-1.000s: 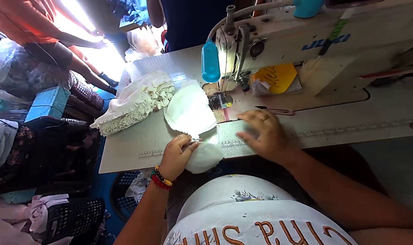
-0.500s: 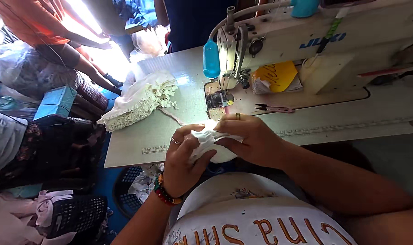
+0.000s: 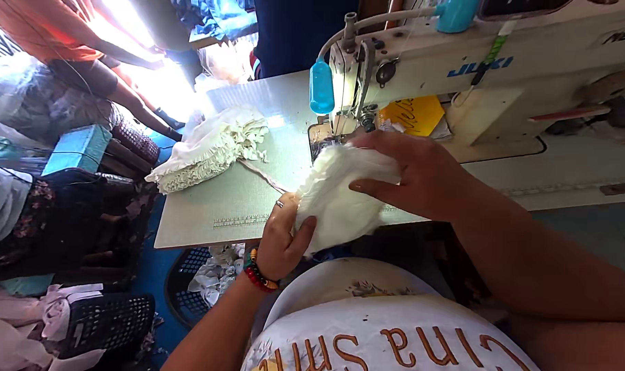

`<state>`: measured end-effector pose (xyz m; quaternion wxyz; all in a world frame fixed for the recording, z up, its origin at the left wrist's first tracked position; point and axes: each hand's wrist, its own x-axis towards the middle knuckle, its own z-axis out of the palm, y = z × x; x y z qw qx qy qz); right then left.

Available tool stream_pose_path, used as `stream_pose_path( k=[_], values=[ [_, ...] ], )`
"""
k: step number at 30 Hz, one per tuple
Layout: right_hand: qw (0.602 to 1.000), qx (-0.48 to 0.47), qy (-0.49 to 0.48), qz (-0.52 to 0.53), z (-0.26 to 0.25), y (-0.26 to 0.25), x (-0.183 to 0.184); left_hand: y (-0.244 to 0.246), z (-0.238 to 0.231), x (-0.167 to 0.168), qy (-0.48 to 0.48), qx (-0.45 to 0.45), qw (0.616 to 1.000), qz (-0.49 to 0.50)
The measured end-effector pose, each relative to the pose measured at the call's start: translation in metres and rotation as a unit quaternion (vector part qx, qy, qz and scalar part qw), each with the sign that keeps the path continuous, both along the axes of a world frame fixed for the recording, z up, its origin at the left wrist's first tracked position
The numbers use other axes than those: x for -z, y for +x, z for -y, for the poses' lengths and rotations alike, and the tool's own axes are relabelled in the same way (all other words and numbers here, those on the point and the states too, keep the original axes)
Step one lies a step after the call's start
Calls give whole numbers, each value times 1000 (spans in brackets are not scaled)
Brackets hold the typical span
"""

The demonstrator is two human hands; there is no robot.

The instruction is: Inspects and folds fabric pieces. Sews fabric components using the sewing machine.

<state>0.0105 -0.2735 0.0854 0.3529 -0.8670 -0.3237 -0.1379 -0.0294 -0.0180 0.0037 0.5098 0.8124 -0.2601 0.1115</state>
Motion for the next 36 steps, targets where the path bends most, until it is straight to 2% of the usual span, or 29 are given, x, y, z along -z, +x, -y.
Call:
stream_pose_path(
  k=[2, 4, 7, 10, 12, 14, 16, 17, 19, 22, 24, 26, 31, 33, 36],
  values=[
    [1000, -18, -7, -24, 3, 0, -2, 5, -10, -19, 70, 50, 996, 32],
    [998, -42, 29, -37, 4, -1, -4, 8, -17, -33, 118, 101, 987, 42],
    [995, -66, 64, -43, 7, -4, -7, 7, -26, -41, 125, 114, 984, 51],
    [996, -51, 66, -23, 13, -8, -8, 3, -30, -26, 70, 94, 992, 41],
    [997, -37, 64, -17, 18, -10, -10, 0, -31, -13, -13, 96, 995, -2],
    [998, -33, 55, -7, 23, -9, -10, -4, -32, -11, -98, 97, 989, -57],
    [999, -27, 44, 0, 24, -3, -9, 0, -37, -18, -128, 73, 986, -76],
    [999, -18, 34, -1, 23, 2, -9, 5, -40, -23, -111, 47, 991, -58],
    [999, -4, 36, -15, 16, 15, -8, 22, -49, -39, -13, -7, 999, 38],
    [999, 12, 46, 12, 4, 16, -7, 34, -58, -69, 122, -69, 966, 215],
    [998, 11, 42, 44, 0, 8, 1, 22, -63, -80, 171, -83, 946, 263],
    [998, 6, 34, 46, 1, 2, 26, 5, -65, -66, 217, -89, 935, 267],
    [999, -16, -36, 3, 6, -18, 132, -29, -60, 38, 272, -41, 937, 217],
    [999, -4, -44, 9, 7, -29, 150, -40, -55, 60, 270, -35, 942, 194],
    [999, 0, -34, 9, 8, -34, 152, -36, -52, 61, 236, -89, 956, 148]
  ],
)
